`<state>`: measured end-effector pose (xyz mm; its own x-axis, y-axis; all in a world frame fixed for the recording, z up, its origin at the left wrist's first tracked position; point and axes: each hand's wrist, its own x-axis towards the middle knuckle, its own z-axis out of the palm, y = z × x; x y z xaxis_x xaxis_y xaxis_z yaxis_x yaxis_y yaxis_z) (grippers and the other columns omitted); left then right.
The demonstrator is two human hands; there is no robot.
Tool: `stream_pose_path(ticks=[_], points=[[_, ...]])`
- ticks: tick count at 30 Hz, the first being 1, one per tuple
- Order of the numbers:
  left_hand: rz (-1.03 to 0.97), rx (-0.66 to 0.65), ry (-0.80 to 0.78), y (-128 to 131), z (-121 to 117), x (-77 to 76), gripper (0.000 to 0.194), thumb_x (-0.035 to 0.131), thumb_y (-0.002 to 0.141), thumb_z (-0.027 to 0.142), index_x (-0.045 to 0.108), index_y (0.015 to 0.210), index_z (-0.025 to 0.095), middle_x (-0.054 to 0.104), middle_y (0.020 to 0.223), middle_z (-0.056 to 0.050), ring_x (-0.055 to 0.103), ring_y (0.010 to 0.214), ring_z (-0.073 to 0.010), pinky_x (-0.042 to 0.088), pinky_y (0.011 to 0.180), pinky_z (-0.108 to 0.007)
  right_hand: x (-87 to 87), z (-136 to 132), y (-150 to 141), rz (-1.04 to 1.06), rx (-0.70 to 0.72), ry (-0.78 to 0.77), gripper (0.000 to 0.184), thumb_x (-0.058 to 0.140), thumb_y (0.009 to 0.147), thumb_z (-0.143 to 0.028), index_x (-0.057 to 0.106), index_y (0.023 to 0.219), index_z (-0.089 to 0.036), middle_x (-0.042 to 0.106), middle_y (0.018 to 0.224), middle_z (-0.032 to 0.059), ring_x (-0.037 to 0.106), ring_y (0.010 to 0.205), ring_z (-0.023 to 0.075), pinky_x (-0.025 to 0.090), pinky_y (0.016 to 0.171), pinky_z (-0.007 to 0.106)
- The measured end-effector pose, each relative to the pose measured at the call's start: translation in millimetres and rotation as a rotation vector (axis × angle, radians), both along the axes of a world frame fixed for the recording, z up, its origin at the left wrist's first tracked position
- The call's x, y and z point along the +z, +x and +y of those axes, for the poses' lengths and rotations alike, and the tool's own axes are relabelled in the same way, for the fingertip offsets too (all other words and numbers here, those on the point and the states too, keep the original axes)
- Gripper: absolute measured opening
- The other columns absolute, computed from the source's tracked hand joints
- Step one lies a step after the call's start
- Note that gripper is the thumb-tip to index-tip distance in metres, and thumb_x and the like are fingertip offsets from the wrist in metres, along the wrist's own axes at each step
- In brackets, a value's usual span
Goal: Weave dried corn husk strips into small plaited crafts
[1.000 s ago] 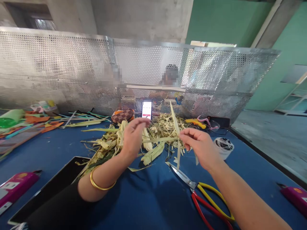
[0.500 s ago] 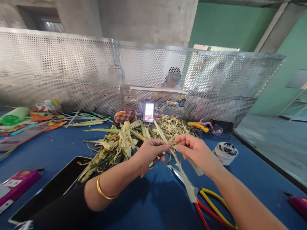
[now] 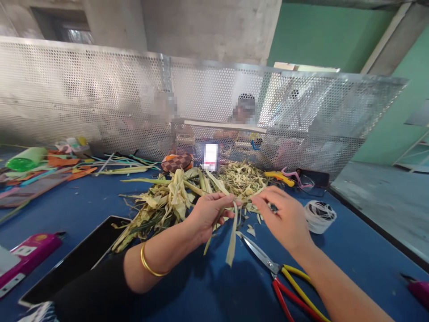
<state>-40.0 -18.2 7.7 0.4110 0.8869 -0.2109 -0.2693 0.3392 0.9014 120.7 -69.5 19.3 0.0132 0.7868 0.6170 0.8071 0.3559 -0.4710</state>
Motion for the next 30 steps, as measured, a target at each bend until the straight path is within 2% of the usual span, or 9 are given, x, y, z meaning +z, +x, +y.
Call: stream_pose_path(ticks=[2,4,7,10,13,16,19,22,30], points=[[-0.028,0.033,-0.015,0,0,0.1,0.012,0.064,0.077,0.019,0.062,0.068,0.011,0.069,0.079,-0.007,0.052,0.044,-0.003,0.028,0.034,-0.014,-5.8,-1,-9,0.01,0.058,-0.198,0.031,0.052,0.084,-0.042,0.06,0.063,-0.021,0.06,0.068,0.0032,0.054,0.062,0.0165,0.038,0.056,0.029],[-0.053,0.049,-0.043,1,-1,-0.1,0.01,0.065,0.076,0.017,0.063,0.068,0.011,0.069,0.079,-0.006,0.053,0.047,-0.0035,0.031,0.036,-0.013,-14.8,1,-18,0.1,0.126,-0.357,0.028,0.056,0.081,-0.041,0.061,0.063,-0.021,0.061,0.066,0.002,0.054,0.062,0.0163,0.038,0.057,0.028],[-0.055,0.047,-0.09,1,0,-0.1,0.003,0.064,0.074,0.013,0.066,0.072,0.011,0.068,0.075,-0.005,0.053,0.047,-0.0031,0.032,0.037,-0.012,-25.6,5,-27,0.294,0.218,-0.464,0.025,0.055,0.079,-0.038,0.06,0.063,-0.019,0.06,0.06,0.0006,0.053,0.059,0.0157,0.039,0.056,0.027],[-0.06,0.071,-0.102,1,0,0.8,0.003,0.064,0.074,0.011,0.066,0.072,0.011,0.068,0.073,-0.004,0.049,0.044,-0.0021,0.03,0.035,-0.011,-27.4,7,-26,0.305,0.132,-0.386,0.024,0.056,0.078,-0.038,0.054,0.062,-0.02,0.056,0.059,-0.0006,0.05,0.057,0.015,0.037,0.055,0.027],[-0.084,0.091,-0.113,2,-1,2.1,0.008,0.061,0.076,0.01,0.066,0.07,0.009,0.065,0.068,-0.003,0.047,0.042,-0.0016,0.029,0.033,-0.011,-26.3,8,-23,0.222,0.069,-0.264,0.016,0.06,0.075,-0.035,0.056,0.07,-0.021,0.06,0.071,0.0009,0.052,0.067,0.0169,0.04,0.063,0.028],[-0.105,0.061,-0.153,2,-2,3.1,0.01,0.059,0.078,0.011,0.066,0.07,0.008,0.062,0.061,-0.002,0.048,0.042,-0.0023,0.031,0.033,-0.011,-28.4,10,-21,0.212,0.16,-0.344,0.018,0.055,0.08,-0.034,0.058,0.069,-0.02,0.059,0.07,0.0015,0.052,0.067,0.0172,0.04,0.063,0.028],[-0.143,0.053,-0.157,2,-3,3.9,0.005,0.062,0.076,0.009,0.065,0.079,0.011,0.068,0.074,-0.004,0.053,0.046,-0.0036,0.034,0.034,-0.011,-30.8,9,-23,0.237,0.206,-0.398,0.023,0.048,0.085,-0.034,0.053,0.067,-0.021,0.057,0.063,0.0,0.052,0.063,0.0164,0.039,0.061,0.027],[-0.161,0.063,-0.138,1,-2,4.4,0.015,0.063,0.074,0.007,0.066,0.087,0.014,0.069,0.081,-0.004,0.054,0.047,-0.0036,0.035,0.035,-0.011,-28.7,5,-27,0.264,0.259,-0.434,0.02,0.043,0.086,-0.029,0.049,0.068,-0.022,0.059,0.062,-0.001,0.056,0.061,0.0162,0.041,0.061,0.027],[-0.057,0.099,-0.094,3,-2,-0.1,0.008,0.064,0.071,0.002,0.069,0.073,0.008,0.066,0.067,-0.004,0.048,0.043,-0.0017,0.036,0.036,-0.01,-14.7,-2,-23,0.071,0.353,-0.495,0.024,0.039,0.087,-0.022,0.045,0.064,-0.022,0.06,0.059,-0.0019,0.058,0.059,0.0153,0.04,0.06,0.026]])
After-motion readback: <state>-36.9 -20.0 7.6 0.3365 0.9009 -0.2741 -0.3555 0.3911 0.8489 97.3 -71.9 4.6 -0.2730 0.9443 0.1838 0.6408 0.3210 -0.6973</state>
